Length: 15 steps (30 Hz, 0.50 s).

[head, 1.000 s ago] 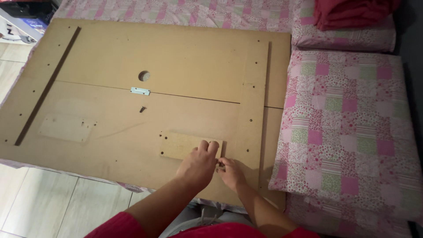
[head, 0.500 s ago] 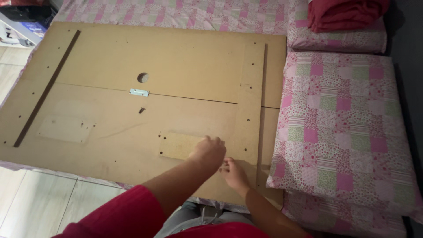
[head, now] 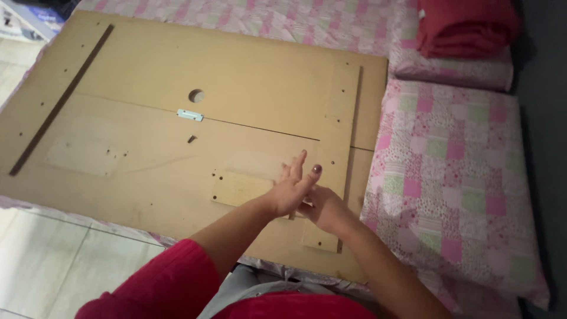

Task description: The person works on a large wooden furniture panel laid on a bed, unscrewing screws from it by hand and with a screwdriver, retrieving a small wooden bracket from a shelf, positioning the bracket on the panel, and driving screws into it with the screwdriver.

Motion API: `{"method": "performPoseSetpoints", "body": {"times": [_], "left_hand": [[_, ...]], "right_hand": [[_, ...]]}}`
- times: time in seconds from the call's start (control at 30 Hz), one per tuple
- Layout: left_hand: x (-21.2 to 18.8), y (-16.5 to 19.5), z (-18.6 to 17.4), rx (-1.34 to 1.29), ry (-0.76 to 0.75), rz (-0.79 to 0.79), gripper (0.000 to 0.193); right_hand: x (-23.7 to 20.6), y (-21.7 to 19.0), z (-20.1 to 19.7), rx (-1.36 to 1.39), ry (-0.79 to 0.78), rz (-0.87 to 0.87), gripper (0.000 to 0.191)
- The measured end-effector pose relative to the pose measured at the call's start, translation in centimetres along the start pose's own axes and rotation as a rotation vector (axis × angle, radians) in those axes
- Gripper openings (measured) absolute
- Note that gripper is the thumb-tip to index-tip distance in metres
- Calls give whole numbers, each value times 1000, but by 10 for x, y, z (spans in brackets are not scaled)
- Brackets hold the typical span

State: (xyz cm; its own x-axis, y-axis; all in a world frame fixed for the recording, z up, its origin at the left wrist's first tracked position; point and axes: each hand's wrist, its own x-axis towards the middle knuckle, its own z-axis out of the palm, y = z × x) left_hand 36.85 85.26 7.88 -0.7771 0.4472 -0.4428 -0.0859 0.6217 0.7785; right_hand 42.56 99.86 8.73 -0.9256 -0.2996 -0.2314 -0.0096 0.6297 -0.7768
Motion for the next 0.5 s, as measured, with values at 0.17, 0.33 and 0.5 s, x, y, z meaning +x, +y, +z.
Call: {"method": "performPoseSetpoints", "body": {"times": [0.17, 0.33, 0.5], "left_hand": [[21, -78, -7, -207, 208, -27, 91], [21, -147, -34, 384, 169, -384, 93], [31, -171, -44, 560, 58, -310, 120]], "right_hand": [[-22, -31, -3, -486, 183, -216, 25], [-28, -36, -11, -748, 149, -310, 19], [-14, -36, -18, -842, 79, -88, 26]]}}
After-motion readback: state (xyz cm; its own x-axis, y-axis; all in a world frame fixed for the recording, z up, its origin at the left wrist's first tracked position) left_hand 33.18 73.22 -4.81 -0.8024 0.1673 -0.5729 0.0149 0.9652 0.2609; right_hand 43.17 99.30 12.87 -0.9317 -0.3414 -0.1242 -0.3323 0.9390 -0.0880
